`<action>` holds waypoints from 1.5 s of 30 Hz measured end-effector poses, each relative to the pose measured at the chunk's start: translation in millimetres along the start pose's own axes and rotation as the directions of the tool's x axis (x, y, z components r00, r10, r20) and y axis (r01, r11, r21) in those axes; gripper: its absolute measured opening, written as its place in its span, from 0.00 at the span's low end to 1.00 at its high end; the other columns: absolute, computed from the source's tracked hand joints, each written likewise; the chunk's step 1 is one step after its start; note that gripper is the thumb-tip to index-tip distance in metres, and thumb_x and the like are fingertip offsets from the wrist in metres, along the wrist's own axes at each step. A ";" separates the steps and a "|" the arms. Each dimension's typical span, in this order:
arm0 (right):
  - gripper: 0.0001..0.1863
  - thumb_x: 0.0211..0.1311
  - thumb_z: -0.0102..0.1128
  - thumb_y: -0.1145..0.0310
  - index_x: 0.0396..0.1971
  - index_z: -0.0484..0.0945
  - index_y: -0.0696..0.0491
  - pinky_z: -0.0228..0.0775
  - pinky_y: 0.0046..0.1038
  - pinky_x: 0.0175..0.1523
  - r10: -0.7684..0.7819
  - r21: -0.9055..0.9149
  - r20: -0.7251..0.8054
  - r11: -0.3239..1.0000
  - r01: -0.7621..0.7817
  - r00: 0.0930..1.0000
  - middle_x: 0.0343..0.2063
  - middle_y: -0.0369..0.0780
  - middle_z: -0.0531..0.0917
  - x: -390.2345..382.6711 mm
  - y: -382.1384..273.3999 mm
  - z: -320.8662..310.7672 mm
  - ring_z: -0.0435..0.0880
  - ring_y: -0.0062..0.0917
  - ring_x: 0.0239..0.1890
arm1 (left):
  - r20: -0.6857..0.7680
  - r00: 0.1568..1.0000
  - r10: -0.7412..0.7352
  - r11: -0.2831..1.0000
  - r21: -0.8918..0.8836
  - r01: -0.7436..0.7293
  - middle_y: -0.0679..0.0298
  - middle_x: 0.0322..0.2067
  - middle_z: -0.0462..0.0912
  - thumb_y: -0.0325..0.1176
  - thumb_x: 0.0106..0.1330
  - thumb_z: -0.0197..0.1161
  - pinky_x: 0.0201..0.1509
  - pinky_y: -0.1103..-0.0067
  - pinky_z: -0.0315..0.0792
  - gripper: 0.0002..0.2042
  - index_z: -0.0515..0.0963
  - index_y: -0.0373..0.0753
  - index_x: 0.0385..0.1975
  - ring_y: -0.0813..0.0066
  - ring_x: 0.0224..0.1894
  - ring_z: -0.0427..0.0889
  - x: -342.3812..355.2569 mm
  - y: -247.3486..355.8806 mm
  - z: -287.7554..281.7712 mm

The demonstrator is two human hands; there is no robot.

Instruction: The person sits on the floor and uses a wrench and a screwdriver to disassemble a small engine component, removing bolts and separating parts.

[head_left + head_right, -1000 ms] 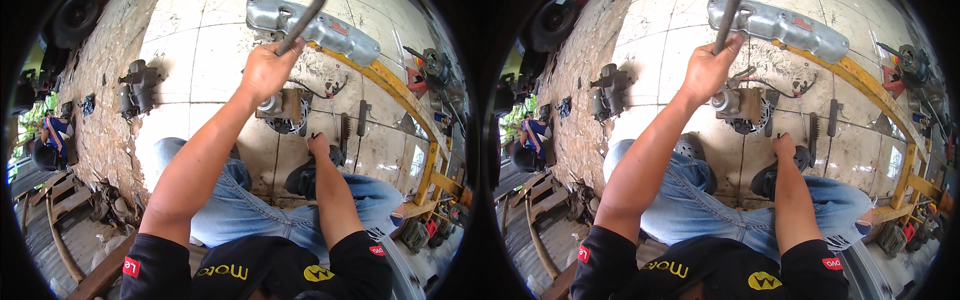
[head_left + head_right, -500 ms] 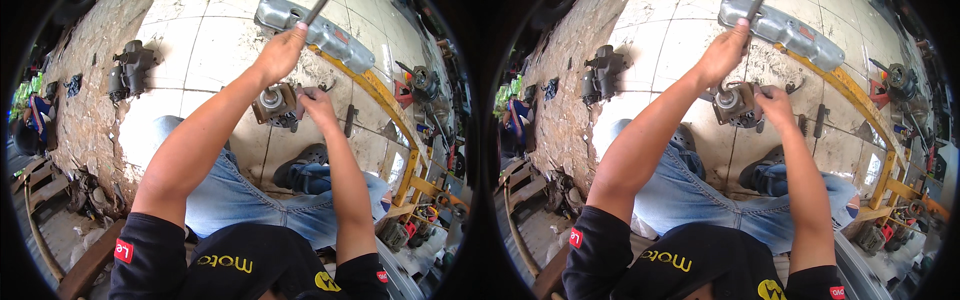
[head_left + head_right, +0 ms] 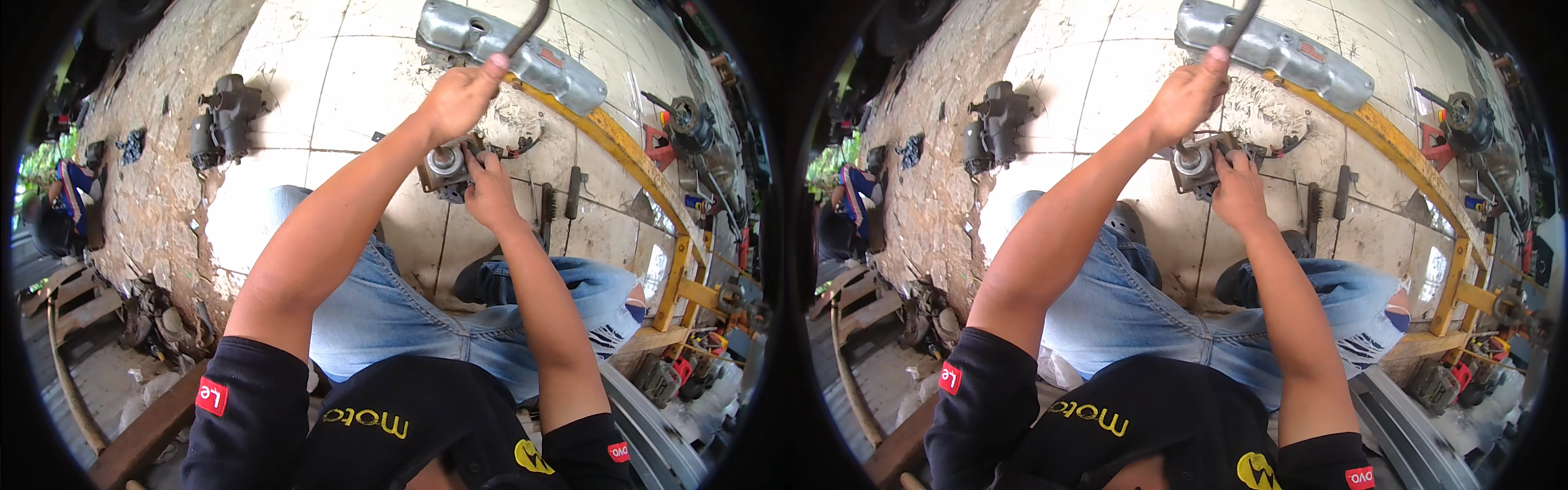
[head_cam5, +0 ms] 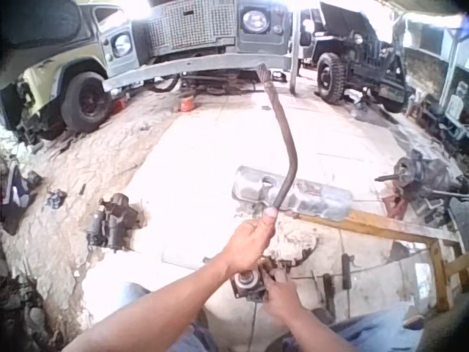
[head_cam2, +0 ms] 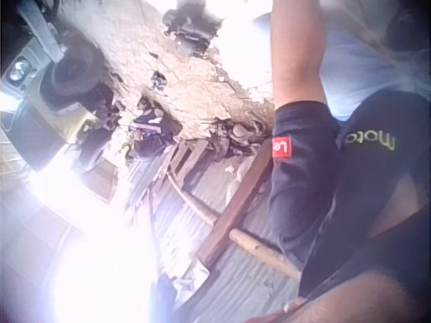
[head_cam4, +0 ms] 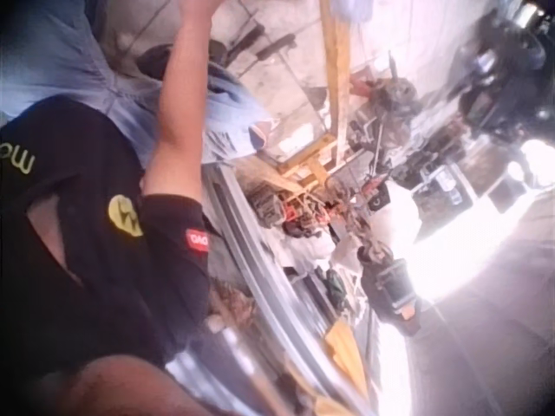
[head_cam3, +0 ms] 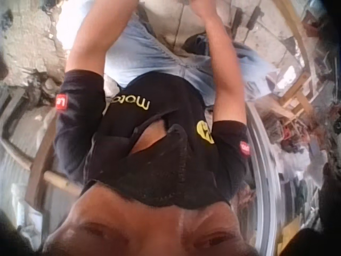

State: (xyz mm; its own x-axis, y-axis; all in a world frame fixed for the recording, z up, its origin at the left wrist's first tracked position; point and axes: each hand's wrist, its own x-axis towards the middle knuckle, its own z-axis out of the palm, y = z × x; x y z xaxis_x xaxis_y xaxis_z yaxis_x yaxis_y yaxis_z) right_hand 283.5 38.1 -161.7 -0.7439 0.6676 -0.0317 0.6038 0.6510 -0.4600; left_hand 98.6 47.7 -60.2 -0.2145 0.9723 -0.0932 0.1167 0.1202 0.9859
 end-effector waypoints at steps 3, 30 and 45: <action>0.37 0.49 0.55 0.82 0.65 0.68 0.49 0.67 0.39 0.59 0.001 0.007 -0.013 1.000 -0.001 1.000 0.52 0.46 0.71 0.8 -6.4 -2.5 0.73 0.43 0.52 | -0.052 0.989 -0.136 0.981 -0.149 0.127 0.71 0.17 0.62 0.78 0.61 0.38 0.25 0.79 0.59 0.39 0.69 0.41 0.19 0.80 0.20 0.59 -11.1 15.2 -1.3; 0.35 0.51 0.58 0.78 0.64 0.66 0.54 0.66 0.44 0.54 0.022 -0.065 0.186 0.998 -0.010 0.982 0.50 0.41 0.70 -5.9 -11.9 -2.8 0.72 0.39 0.52 | -0.325 0.946 0.000 0.991 0.129 0.044 0.64 0.14 0.75 0.73 0.58 0.56 0.30 0.74 0.73 0.40 0.84 0.32 0.28 0.74 0.23 0.76 19.9 60.4 14.5; 0.34 0.63 0.50 0.68 0.69 0.58 0.58 0.50 0.61 0.67 -0.080 -0.569 0.172 0.806 0.165 0.982 0.71 0.41 0.56 -15.7 -50.6 21.8 0.54 0.40 0.72 | -0.589 0.804 0.080 0.997 0.056 -0.059 0.61 0.12 0.75 0.72 0.58 0.58 0.27 0.72 0.72 0.38 0.79 0.32 0.17 0.71 0.18 0.75 -19.5 24.4 -21.1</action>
State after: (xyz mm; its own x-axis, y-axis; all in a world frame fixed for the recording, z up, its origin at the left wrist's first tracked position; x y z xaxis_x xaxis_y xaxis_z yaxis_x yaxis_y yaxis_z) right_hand 258.3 -13.2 -157.3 -0.8279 0.5411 -0.1474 0.5263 0.8404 0.1291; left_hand 85.1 27.5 -31.4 -0.7344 0.6732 0.0864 0.1833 0.0742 0.9802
